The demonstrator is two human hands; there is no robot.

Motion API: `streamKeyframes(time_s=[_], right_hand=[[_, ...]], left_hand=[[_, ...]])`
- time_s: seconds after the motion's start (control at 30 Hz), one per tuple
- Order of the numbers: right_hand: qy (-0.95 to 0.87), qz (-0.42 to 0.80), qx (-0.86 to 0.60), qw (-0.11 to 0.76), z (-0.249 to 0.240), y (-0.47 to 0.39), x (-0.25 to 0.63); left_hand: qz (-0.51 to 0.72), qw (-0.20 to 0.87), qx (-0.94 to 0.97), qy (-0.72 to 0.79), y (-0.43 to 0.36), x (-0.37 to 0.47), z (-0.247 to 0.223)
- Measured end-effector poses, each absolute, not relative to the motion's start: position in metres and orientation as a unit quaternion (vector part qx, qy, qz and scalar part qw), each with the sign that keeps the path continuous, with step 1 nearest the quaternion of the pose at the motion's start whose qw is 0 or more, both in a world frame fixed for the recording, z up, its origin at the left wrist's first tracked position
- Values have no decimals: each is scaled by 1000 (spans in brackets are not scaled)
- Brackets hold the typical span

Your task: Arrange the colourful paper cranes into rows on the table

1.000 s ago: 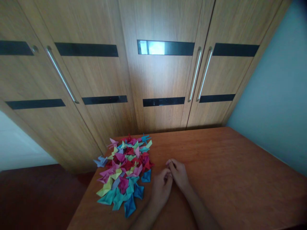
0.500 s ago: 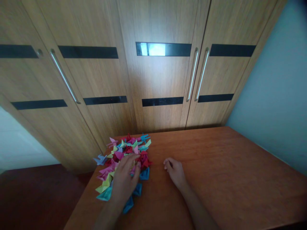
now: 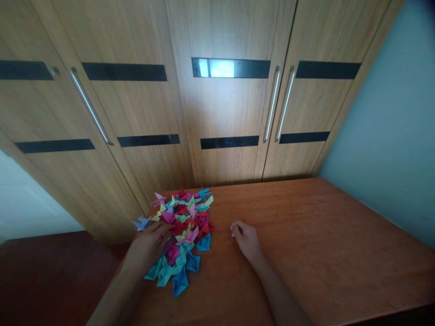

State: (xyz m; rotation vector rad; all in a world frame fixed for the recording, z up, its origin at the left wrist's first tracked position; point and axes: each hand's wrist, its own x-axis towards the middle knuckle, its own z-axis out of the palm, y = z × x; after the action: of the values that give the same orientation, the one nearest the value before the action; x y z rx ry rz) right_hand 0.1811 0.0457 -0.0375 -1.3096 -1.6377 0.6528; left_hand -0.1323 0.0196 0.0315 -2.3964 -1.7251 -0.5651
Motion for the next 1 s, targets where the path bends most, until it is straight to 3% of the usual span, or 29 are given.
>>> streamKeyframes(time_s=[0.37, 1.0], right_hand=[[-669, 261, -531, 449, -35, 44, 181], [-673, 254, -543, 433, -33, 45, 182]], left_hand=[[-222, 69, -799, -555, 23, -131, 22], [-141, 79, -829, -535, 24, -145, 22]])
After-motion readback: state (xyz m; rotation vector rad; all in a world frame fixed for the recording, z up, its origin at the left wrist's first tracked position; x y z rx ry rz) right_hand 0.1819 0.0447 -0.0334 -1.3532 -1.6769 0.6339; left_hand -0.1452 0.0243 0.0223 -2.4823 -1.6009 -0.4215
